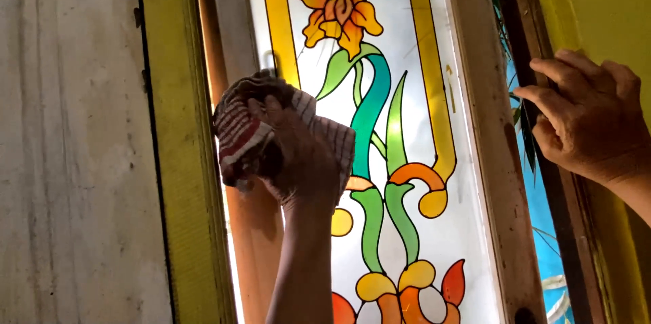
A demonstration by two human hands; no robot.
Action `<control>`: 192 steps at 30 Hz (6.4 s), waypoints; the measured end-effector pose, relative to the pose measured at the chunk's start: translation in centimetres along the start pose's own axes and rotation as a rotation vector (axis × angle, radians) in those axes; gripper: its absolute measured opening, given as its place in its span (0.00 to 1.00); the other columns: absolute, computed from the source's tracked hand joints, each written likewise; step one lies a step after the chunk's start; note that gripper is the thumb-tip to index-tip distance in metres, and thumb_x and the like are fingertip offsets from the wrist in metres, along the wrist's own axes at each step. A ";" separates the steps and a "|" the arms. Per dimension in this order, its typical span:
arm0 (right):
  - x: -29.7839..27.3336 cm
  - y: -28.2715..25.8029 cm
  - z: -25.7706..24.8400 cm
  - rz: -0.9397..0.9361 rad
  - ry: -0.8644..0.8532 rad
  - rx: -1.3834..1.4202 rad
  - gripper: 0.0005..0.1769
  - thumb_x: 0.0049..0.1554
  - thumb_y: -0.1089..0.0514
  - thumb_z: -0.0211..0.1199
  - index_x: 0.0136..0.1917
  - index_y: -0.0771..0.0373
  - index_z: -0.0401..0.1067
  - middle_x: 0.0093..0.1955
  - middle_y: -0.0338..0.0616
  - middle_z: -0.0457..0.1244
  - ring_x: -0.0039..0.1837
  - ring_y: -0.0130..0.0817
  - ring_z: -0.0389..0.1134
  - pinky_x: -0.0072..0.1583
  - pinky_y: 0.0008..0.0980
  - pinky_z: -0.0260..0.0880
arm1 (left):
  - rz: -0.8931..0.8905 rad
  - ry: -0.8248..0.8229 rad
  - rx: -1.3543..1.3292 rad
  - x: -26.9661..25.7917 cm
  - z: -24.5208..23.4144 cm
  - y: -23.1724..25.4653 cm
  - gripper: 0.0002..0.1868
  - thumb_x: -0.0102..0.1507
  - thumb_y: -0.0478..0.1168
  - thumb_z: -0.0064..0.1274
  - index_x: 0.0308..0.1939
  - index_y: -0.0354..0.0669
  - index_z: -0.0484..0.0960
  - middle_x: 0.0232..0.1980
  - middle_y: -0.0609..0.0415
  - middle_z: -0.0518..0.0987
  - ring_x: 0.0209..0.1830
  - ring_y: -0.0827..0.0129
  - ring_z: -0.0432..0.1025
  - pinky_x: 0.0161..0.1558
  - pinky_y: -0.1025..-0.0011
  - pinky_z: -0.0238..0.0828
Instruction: Cleaning a stained glass window using a cloth and a spray bottle.
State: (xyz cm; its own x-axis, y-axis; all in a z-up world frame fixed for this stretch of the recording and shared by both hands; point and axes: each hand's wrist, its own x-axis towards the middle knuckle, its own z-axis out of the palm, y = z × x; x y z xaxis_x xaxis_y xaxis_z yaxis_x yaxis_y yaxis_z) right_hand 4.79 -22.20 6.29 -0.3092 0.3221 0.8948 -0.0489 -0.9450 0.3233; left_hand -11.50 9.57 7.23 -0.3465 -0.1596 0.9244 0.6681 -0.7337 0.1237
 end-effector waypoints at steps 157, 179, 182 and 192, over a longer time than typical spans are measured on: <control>-1.5 1.2 0.4 -0.043 -0.035 0.131 0.22 0.52 0.60 0.65 0.60 0.48 0.78 0.76 0.35 0.61 0.81 0.35 0.56 0.74 0.41 0.51 | 0.271 -0.319 -0.728 -9.1 8.1 20.7 0.31 0.64 0.42 0.45 0.72 0.37 0.65 0.70 0.40 0.71 0.71 0.49 0.65 0.67 0.52 0.61; -1.5 1.4 0.6 -0.037 -0.023 0.134 0.21 0.53 0.60 0.64 0.61 0.50 0.79 0.75 0.36 0.62 0.80 0.34 0.57 0.74 0.40 0.50 | 0.067 -0.170 -0.369 5.8 7.4 5.5 0.43 0.74 0.64 0.39 0.83 0.39 0.52 0.85 0.43 0.41 0.84 0.45 0.42 0.74 0.30 0.39; -1.6 1.5 0.7 -0.036 -0.024 0.128 0.21 0.53 0.60 0.64 0.60 0.49 0.79 0.75 0.35 0.62 0.80 0.33 0.58 0.74 0.40 0.50 | 0.084 -0.175 -0.340 5.9 8.2 6.4 0.43 0.73 0.64 0.37 0.82 0.38 0.52 0.84 0.42 0.42 0.84 0.46 0.42 0.74 0.31 0.39; 0.2 0.6 -1.4 -0.053 -0.007 0.156 0.20 0.47 0.60 0.64 0.54 0.52 0.80 0.69 0.42 0.64 0.75 0.38 0.61 0.71 0.45 0.51 | 0.183 -0.266 -0.303 7.6 11.0 13.9 0.40 0.70 0.55 0.40 0.78 0.34 0.50 0.80 0.36 0.52 0.78 0.36 0.48 0.74 0.37 0.41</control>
State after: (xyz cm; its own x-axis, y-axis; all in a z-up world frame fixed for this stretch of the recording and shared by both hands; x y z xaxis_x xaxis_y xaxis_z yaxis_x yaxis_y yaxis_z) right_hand 3.35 -22.75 6.21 -0.3037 0.3717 0.8773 0.0838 -0.9068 0.4132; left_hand 2.43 5.44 20.01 -0.0327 -0.1588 0.9868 0.4660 -0.8758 -0.1255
